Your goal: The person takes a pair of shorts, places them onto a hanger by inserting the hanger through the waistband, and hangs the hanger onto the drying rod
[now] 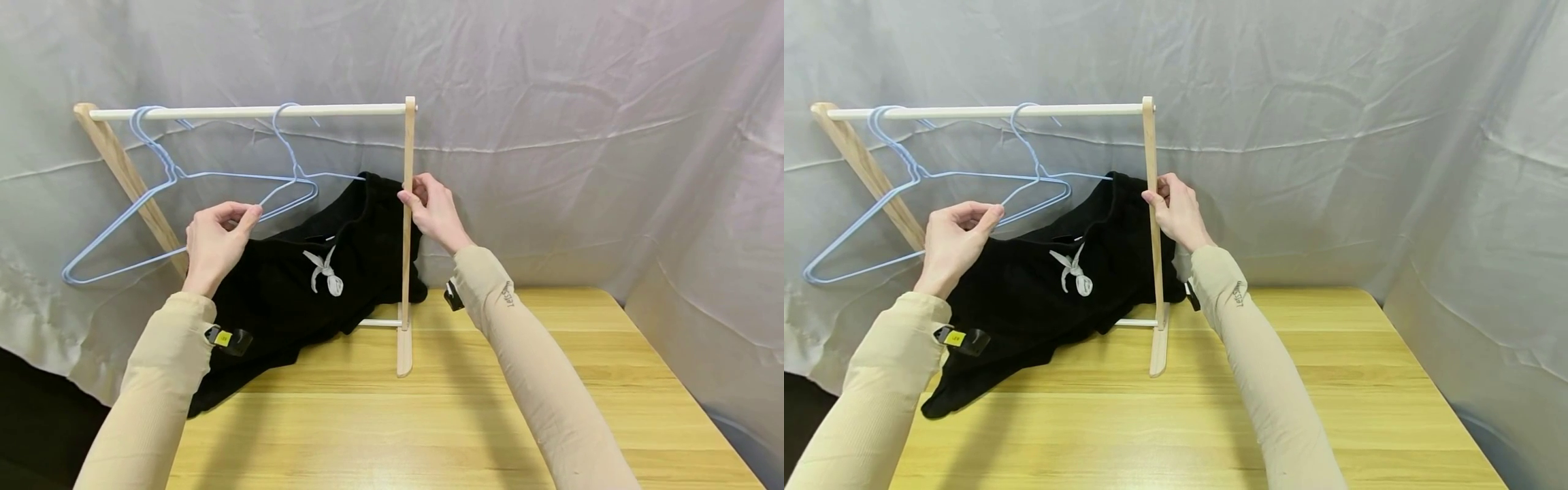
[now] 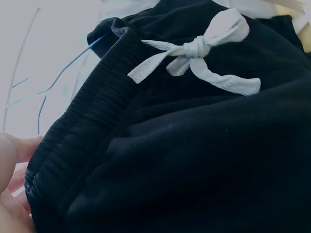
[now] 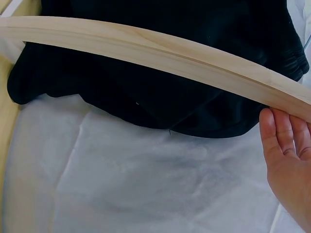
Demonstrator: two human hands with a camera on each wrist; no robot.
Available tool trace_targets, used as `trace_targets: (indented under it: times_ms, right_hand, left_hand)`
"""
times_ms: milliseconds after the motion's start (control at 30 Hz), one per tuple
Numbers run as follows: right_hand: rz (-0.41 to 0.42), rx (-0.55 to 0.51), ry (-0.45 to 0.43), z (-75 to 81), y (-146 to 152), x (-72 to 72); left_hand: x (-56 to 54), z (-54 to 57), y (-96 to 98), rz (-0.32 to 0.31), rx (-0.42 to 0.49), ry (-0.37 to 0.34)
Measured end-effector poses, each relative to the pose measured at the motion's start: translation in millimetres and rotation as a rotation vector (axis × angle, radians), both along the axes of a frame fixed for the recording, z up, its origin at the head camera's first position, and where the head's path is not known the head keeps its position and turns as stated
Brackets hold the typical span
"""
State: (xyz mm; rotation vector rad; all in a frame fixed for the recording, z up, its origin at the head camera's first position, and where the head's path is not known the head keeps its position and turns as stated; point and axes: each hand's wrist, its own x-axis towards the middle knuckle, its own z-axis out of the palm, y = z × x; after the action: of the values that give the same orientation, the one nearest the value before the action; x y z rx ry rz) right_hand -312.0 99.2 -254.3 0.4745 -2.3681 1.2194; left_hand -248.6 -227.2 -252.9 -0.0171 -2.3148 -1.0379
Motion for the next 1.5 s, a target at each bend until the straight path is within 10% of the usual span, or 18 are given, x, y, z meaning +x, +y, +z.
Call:
trace_targets:
  times_ms: [500, 800, 1033, 1500]
  right_hand:
    - [0.071, 0.006, -0.021, 2.2, 3, 2.4]
    - [0.079, 0.053, -0.023, 4.0, 8, 20.1]
    - [0.107, -0.005, -0.065, -5.3, 16, 35.6]
    - [0.148, 0.307, -0.069, -36.4, 29, 90.4]
  left_hand:
    - [4.6, -15.2, 15.7, -0.015, -0.122, 0.268]
    - [21.3, -25.0, 50.3, -0.165, -0.146, 0.449]
    - [38.7, -40.3, 74.1, -0.235, -0.183, 0.432]
    - [72.4, -79.5, 89.5, -0.256, -0.185, 0.326]
